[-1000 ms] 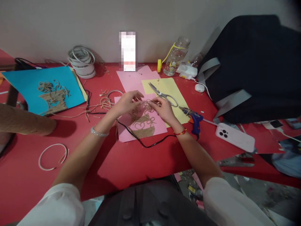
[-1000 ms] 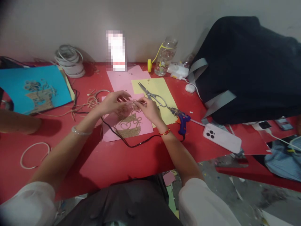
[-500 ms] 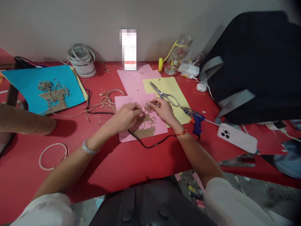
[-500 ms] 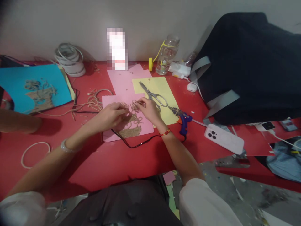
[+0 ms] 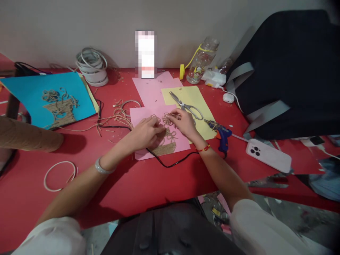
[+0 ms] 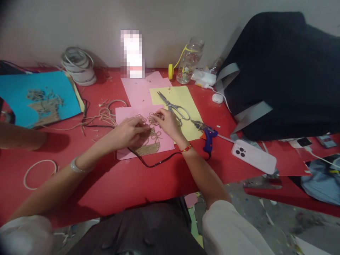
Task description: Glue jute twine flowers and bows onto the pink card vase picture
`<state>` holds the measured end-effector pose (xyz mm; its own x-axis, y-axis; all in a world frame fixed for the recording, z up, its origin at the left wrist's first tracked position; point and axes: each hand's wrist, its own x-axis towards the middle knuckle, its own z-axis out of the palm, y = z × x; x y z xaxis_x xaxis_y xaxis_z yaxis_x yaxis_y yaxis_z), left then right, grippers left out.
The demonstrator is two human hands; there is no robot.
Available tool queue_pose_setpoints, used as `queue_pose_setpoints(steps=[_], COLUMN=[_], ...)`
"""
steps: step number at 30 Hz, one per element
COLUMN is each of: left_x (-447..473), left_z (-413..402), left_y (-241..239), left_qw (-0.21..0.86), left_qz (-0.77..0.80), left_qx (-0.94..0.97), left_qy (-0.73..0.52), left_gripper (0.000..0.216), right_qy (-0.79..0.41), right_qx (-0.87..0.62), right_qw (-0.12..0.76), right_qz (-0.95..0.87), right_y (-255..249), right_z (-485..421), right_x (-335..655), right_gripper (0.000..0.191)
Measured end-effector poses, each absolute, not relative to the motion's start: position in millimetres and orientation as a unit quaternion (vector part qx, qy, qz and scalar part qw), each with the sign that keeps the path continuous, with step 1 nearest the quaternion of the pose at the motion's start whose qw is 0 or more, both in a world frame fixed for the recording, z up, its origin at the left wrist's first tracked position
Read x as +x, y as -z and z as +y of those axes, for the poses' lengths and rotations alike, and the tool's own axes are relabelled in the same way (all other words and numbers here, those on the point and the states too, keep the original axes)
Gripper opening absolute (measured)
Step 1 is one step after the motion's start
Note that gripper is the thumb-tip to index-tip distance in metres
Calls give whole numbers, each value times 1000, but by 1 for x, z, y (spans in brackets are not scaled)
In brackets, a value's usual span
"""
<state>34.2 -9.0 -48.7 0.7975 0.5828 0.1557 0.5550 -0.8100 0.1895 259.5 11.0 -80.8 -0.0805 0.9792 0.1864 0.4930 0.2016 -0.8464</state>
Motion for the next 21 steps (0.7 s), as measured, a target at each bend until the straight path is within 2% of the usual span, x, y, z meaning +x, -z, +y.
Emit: queue_pose_setpoints(steps=[13, 18, 21], left_x=[33, 33, 33], left_z=[-9, -9, -10], left_y=[51, 47, 46], left_qw=[62, 50, 41], left_qz=[293, 292, 294], left_qx=[949, 950, 950], left_qy=[-103, -95, -92], left_gripper=[40, 41, 41], right_qy=[-291, -210, -170], right_qx=[-539, -531, -540], right_qw=[377, 363, 367], right_qz=[-695, -736, -738], right_y=[84, 85, 83], right_z=[19, 22, 21], right_x=[254, 254, 254], right_gripper=[15, 13, 19])
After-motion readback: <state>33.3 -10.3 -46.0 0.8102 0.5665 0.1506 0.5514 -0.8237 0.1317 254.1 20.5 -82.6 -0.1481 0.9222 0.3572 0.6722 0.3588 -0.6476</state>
